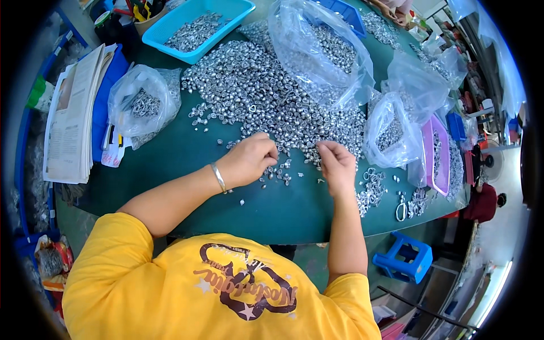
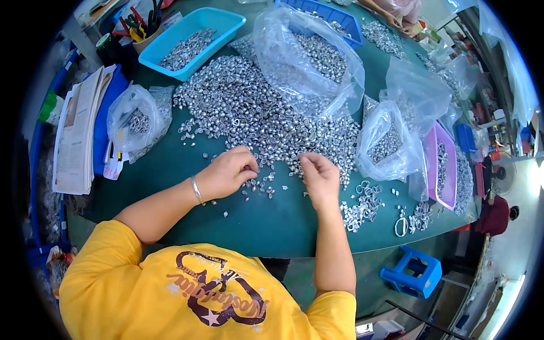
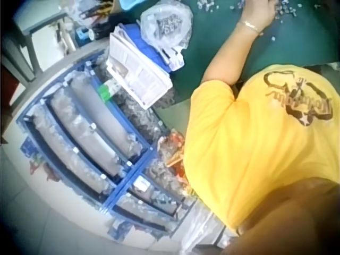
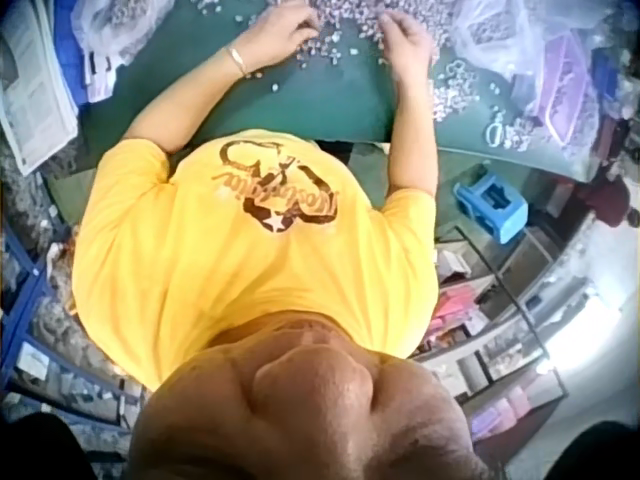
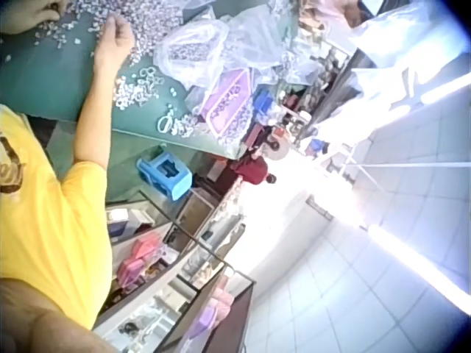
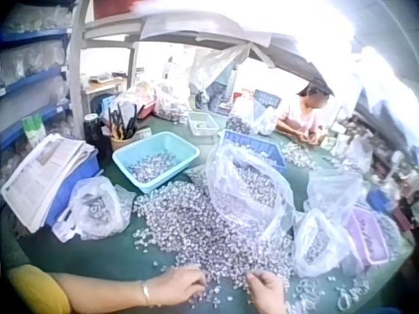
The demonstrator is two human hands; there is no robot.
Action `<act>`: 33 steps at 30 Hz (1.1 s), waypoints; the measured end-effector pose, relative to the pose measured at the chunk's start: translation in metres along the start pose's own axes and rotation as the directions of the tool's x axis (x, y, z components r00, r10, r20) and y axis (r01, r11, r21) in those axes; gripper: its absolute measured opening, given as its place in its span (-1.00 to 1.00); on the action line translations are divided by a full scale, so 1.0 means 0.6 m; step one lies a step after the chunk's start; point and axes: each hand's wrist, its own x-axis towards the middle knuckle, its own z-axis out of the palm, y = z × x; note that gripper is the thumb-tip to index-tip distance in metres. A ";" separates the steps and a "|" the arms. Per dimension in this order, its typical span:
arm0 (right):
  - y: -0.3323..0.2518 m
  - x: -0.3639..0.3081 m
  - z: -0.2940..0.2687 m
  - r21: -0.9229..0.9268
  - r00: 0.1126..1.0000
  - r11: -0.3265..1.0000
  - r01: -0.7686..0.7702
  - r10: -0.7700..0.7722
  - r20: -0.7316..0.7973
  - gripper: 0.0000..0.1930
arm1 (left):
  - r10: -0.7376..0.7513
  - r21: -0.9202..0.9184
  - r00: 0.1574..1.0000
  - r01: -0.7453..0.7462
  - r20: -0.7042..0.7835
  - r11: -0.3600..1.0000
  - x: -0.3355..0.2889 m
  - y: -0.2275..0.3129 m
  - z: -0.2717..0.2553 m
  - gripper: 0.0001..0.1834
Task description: The person sorts metal clips by hand, picking them up from a large pile on the table and placing them into a blue bin and plastic bags.
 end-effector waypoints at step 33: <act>-0.008 0.015 0.151 -0.707 0.804 0.396 0.585 -0.400 0.441 -0.88 | -0.418 -0.537 0.906 0.323 -0.062 0.779 -0.116 -0.020 -0.068 -0.92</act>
